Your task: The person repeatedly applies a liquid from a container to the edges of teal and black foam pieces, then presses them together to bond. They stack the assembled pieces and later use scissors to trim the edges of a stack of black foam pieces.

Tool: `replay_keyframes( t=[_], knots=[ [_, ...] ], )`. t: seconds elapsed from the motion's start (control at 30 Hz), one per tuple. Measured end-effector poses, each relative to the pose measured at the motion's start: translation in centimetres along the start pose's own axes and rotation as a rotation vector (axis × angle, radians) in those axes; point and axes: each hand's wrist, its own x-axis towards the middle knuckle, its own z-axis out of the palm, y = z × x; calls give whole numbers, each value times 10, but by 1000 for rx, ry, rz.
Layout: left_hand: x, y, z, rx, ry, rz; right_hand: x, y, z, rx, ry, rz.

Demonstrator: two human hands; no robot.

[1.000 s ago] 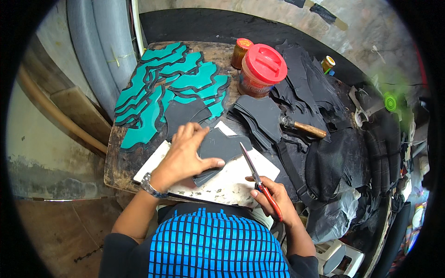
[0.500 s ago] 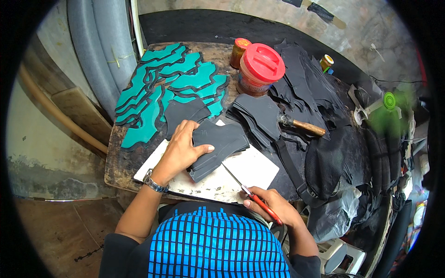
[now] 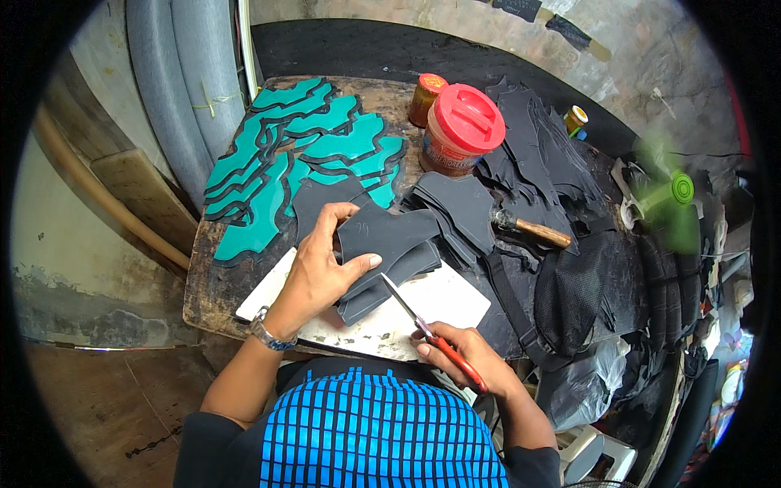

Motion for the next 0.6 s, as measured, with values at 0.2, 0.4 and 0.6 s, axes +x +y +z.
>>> replay_keyframes(
  t=[0.2, 0.4, 0.6],
  knots=[
    [2, 22, -4, -658, -121, -223, -1, -1, 2, 65, 19, -107],
    [-2, 29, -5, -660, -97, -202, -1, -5, 3, 55, 26, -86],
    [-1, 32, -6, -673, -106, -194, -1, -3, 7, 40, 51, -60]
  ],
)
